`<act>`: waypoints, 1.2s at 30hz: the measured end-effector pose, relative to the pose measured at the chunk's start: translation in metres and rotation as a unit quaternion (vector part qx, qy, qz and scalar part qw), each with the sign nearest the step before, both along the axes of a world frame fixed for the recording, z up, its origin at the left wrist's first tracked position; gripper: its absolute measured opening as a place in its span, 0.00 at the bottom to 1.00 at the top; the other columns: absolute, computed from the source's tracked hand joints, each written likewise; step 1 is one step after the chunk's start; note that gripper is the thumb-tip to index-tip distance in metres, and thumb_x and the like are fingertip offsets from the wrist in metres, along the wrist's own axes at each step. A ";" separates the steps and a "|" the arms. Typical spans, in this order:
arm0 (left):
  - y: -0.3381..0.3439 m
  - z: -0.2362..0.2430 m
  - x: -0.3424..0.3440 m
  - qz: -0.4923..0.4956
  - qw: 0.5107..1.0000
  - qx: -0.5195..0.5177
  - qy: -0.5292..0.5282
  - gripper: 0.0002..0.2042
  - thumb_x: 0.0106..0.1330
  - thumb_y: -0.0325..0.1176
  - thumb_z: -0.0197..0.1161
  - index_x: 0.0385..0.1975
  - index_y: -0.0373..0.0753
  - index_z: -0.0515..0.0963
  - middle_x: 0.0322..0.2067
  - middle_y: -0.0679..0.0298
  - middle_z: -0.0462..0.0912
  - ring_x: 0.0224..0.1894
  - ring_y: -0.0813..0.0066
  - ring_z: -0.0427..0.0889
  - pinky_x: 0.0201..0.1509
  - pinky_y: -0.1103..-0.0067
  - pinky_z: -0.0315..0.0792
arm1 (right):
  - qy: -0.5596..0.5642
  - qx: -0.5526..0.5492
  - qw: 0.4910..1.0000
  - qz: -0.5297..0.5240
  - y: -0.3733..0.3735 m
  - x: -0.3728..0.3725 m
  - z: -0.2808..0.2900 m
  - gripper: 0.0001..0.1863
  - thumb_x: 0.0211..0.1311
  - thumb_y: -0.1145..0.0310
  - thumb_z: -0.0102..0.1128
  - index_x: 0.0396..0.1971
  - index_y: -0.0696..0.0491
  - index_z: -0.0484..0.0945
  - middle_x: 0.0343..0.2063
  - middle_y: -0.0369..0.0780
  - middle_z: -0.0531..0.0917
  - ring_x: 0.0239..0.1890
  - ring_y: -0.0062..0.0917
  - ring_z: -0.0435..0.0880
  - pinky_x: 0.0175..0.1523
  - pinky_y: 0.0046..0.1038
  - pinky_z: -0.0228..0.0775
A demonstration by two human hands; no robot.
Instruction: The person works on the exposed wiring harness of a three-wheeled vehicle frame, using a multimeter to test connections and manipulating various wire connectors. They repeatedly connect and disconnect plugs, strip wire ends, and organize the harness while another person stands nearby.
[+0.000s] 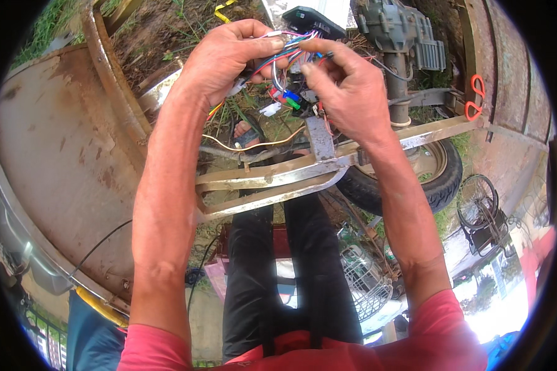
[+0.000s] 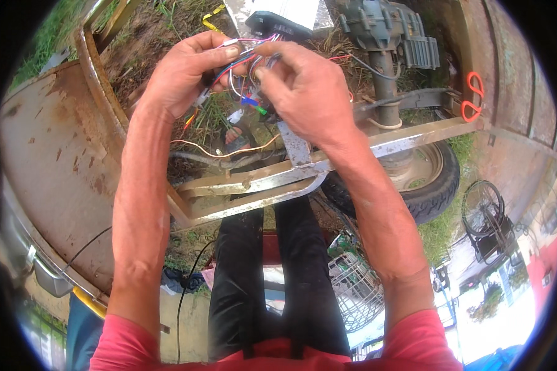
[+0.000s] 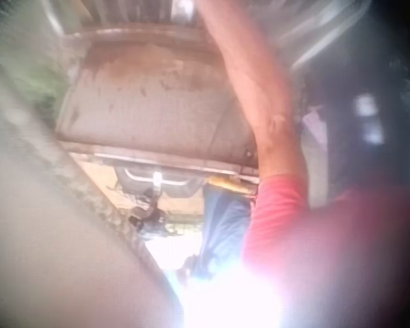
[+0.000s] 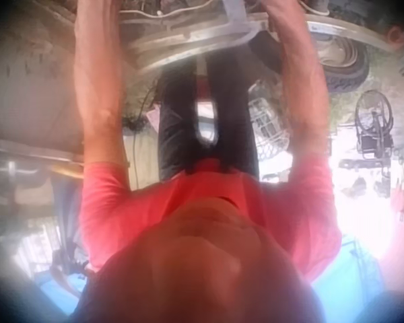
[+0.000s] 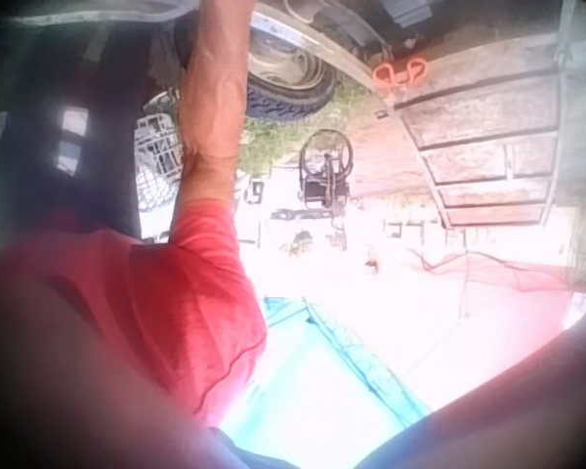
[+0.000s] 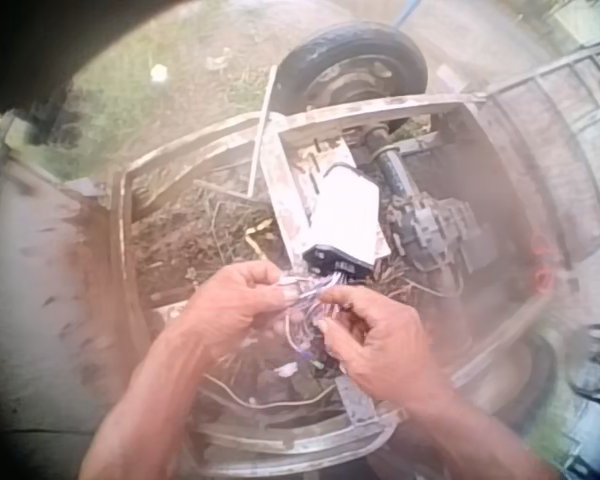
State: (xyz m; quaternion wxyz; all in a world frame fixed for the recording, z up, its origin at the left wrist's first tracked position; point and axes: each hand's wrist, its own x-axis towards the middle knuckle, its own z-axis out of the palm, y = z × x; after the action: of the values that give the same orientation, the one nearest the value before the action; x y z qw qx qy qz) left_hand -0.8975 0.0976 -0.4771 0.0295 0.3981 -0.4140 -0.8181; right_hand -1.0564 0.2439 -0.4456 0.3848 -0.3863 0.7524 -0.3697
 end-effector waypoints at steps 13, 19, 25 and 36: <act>0.002 -0.003 0.002 0.007 1.000 0.022 -0.011 0.10 0.73 0.36 0.64 0.43 0.36 0.80 0.31 0.65 0.87 0.26 0.83 0.81 0.29 0.84 0.74 | 0.105 -0.063 0.992 0.023 -0.005 -0.003 -0.011 0.07 0.62 0.72 0.66 0.39 0.53 0.84 0.27 0.39 0.85 0.26 0.25 0.84 0.33 0.28 0.75; -0.002 -0.008 0.004 0.024 0.997 0.065 -0.018 0.10 0.78 0.36 0.56 0.45 0.37 0.79 0.31 0.65 0.87 0.29 0.80 0.84 0.34 0.82 0.77 | 0.037 -0.058 0.997 0.031 0.005 -0.018 -0.017 0.08 0.62 0.76 0.63 0.41 0.55 0.83 0.28 0.38 0.84 0.25 0.17 0.80 0.33 0.24 0.73; 0.003 -0.009 0.005 0.039 0.998 0.050 -0.023 0.12 0.80 0.38 0.52 0.46 0.36 0.79 0.33 0.63 0.88 0.32 0.77 0.86 0.38 0.80 0.79 | 0.042 -0.072 0.996 0.041 0.014 -0.028 -0.019 0.08 0.62 0.76 0.64 0.41 0.55 0.82 0.29 0.38 0.85 0.27 0.19 0.81 0.35 0.24 0.74; 0.006 -0.002 0.000 0.050 0.999 -0.007 0.004 0.13 0.80 0.37 0.52 0.46 0.35 0.79 0.35 0.61 0.87 0.34 0.76 0.86 0.39 0.79 0.80 | -0.007 -0.027 0.999 0.020 0.018 -0.029 -0.011 0.10 0.69 0.73 0.57 0.46 0.56 0.83 0.31 0.38 0.87 0.32 0.19 0.83 0.41 0.26 0.76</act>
State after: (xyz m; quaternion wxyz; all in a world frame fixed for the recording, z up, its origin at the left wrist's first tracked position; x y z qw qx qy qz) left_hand -0.8979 0.1039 -0.4795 0.0744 0.4149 -0.3994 -0.8142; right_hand -1.0849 0.2621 -0.4566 0.3866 -0.4092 0.7314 -0.3849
